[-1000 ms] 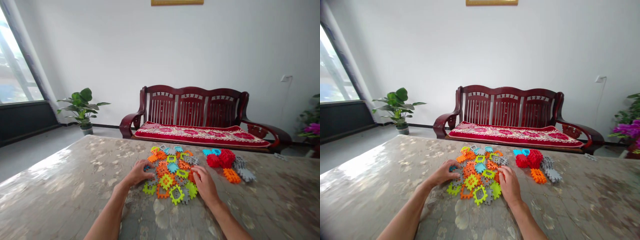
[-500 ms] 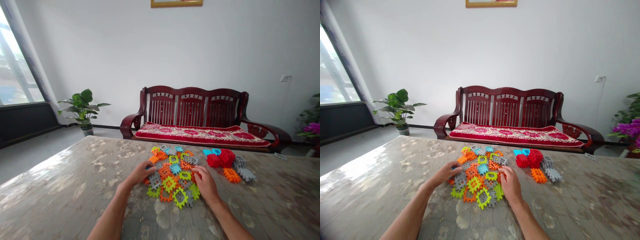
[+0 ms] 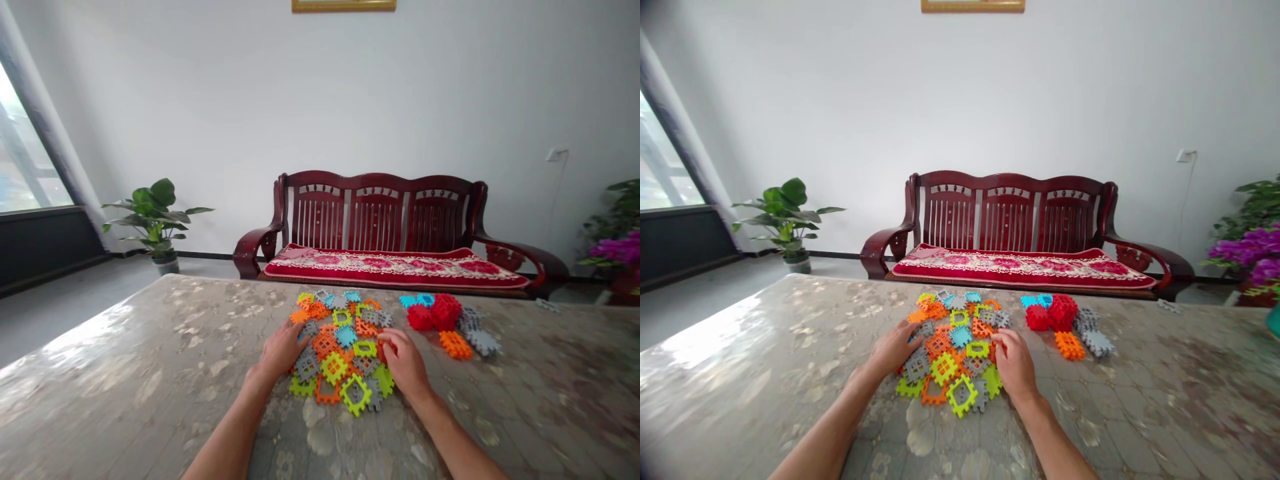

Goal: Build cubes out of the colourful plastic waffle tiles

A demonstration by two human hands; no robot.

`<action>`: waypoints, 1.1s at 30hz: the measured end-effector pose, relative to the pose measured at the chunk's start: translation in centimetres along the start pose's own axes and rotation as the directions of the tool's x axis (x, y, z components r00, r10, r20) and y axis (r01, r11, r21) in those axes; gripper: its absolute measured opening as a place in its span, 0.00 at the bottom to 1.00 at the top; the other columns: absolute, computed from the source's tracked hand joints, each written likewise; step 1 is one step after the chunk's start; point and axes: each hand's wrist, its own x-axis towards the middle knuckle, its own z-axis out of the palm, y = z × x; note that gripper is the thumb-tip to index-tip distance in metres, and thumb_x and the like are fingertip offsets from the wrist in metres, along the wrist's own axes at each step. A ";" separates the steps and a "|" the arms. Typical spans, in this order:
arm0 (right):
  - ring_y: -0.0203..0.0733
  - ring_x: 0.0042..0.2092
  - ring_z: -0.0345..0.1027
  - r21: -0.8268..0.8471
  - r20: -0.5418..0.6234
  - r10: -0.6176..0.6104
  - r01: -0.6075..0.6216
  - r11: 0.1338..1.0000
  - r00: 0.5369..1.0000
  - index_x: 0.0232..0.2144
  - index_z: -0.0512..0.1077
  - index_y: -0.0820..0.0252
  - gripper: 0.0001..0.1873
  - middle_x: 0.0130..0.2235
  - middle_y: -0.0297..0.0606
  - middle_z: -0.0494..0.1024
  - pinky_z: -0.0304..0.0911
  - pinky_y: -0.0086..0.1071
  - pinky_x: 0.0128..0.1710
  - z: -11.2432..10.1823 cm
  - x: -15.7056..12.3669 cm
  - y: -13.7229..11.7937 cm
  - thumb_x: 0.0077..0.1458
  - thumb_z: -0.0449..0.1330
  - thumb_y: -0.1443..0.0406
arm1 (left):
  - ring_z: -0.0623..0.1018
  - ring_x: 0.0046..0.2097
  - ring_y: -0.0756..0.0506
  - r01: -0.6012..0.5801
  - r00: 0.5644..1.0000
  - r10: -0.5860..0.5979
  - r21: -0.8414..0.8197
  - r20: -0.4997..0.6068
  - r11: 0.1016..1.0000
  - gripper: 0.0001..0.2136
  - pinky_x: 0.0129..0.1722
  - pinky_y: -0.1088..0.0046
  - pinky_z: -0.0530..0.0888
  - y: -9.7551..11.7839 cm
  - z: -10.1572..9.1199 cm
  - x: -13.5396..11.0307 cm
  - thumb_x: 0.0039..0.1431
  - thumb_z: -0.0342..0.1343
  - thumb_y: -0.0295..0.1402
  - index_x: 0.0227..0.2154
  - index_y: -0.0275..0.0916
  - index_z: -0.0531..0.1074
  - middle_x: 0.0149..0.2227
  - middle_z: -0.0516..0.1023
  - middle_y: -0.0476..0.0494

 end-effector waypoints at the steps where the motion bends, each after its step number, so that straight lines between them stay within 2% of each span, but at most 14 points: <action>1: 0.44 0.49 0.70 0.000 -0.001 0.004 -0.004 1.000 1.000 0.33 0.78 0.55 0.15 0.44 0.40 0.78 0.62 0.39 0.54 0.0 0.0 0.0 0.51 0.51 0.66 | 0.76 0.49 0.40 0.021 1.000 -0.021 0.012 0.005 1.000 0.20 0.46 0.66 0.71 0.1 0.0 0.0 0.60 0.47 0.43 0.52 0.45 0.70 0.52 0.73 0.39; 4: 0.43 0.49 0.70 -0.002 0.002 0.016 -0.016 1.000 1.000 0.33 0.78 0.54 0.15 0.44 0.40 0.78 0.62 0.39 0.54 0.1 0.0 -0.1 0.50 0.51 0.67 | 0.76 0.49 0.40 0.069 0.998 -0.069 0.013 0.007 0.998 0.20 0.47 0.66 0.71 0.3 -0.1 0.0 0.59 0.48 0.44 0.52 0.44 0.69 0.52 0.72 0.38; 8: 0.43 0.48 0.70 -0.002 0.006 0.027 -0.027 1.000 1.000 0.33 0.78 0.55 0.15 0.44 0.40 0.78 0.63 0.38 0.53 0.1 0.0 -0.3 0.50 0.51 0.67 | 0.74 0.51 0.42 0.066 0.997 -0.067 -0.027 -0.026 0.997 0.17 0.51 0.69 0.68 0.4 0.0 0.1 0.59 0.49 0.41 0.48 0.42 0.71 0.51 0.71 0.39; 12: 0.43 0.48 0.70 0.003 0.012 0.035 -0.035 0.999 0.999 0.33 0.78 0.55 0.16 0.44 0.40 0.78 0.63 0.38 0.53 0.0 0.0 -0.5 0.50 0.51 0.68 | 0.72 0.51 0.42 0.043 0.997 -0.046 -0.050 -0.054 0.998 0.13 0.53 0.69 0.66 0.4 0.1 0.2 0.58 0.52 0.38 0.43 0.41 0.73 0.49 0.72 0.39; 17: 0.44 0.48 0.70 0.010 0.016 0.046 -0.046 0.999 0.999 0.32 0.78 0.54 0.15 0.44 0.40 0.78 0.63 0.39 0.53 -0.1 0.0 -0.5 0.50 0.51 0.68 | 0.74 0.48 0.44 -0.056 0.997 0.047 -0.137 -0.063 0.989 0.06 0.50 0.71 0.67 -0.1 0.3 0.6 0.56 0.53 0.32 0.35 0.42 0.73 0.44 0.75 0.43; 19: 0.43 0.48 0.70 0.010 0.016 0.047 -0.047 0.999 0.999 0.32 0.78 0.54 0.15 0.44 0.40 0.78 0.63 0.38 0.53 -0.1 0.0 -0.5 0.50 0.51 0.68 | 0.74 0.47 0.45 -0.046 0.998 0.037 -0.164 -0.059 0.985 0.07 0.48 0.72 0.68 -0.5 0.5 0.9 0.55 0.54 0.33 0.37 0.42 0.72 0.44 0.76 0.44; 22: 0.43 0.48 0.70 0.005 0.020 0.046 -0.046 0.999 0.999 0.32 0.78 0.55 0.15 0.44 0.40 0.78 0.63 0.38 0.52 0.0 0.1 -0.6 0.50 0.51 0.69 | 0.75 0.47 0.45 -0.011 0.999 0.003 -0.190 -0.043 0.982 0.15 0.47 0.72 0.68 -0.8 0.9 1.2 0.54 0.54 0.34 0.46 0.42 0.71 0.46 0.76 0.42; 25: 0.43 0.48 0.70 0.004 0.030 0.041 -0.041 0.999 0.999 0.32 0.78 0.55 0.16 0.44 0.40 0.78 0.63 0.37 0.53 0.0 0.1 -0.5 0.50 0.51 0.69 | 0.75 0.48 0.43 0.004 1.000 -0.008 -0.160 -0.028 0.987 0.19 0.48 0.71 0.68 -0.8 1.0 1.3 0.56 0.53 0.35 0.51 0.40 0.69 0.48 0.75 0.39; 33: 0.42 0.48 0.71 0.004 0.031 0.039 -0.039 0.999 0.999 0.32 0.78 0.55 0.16 0.43 0.40 0.78 0.63 0.37 0.52 0.0 0.1 -0.6 0.50 0.51 0.69 | 0.74 0.50 0.41 0.056 0.998 -0.058 -0.069 -0.030 0.996 0.15 0.51 0.68 0.67 0.3 0.5 0.8 0.57 0.51 0.35 0.46 0.41 0.72 0.49 0.74 0.37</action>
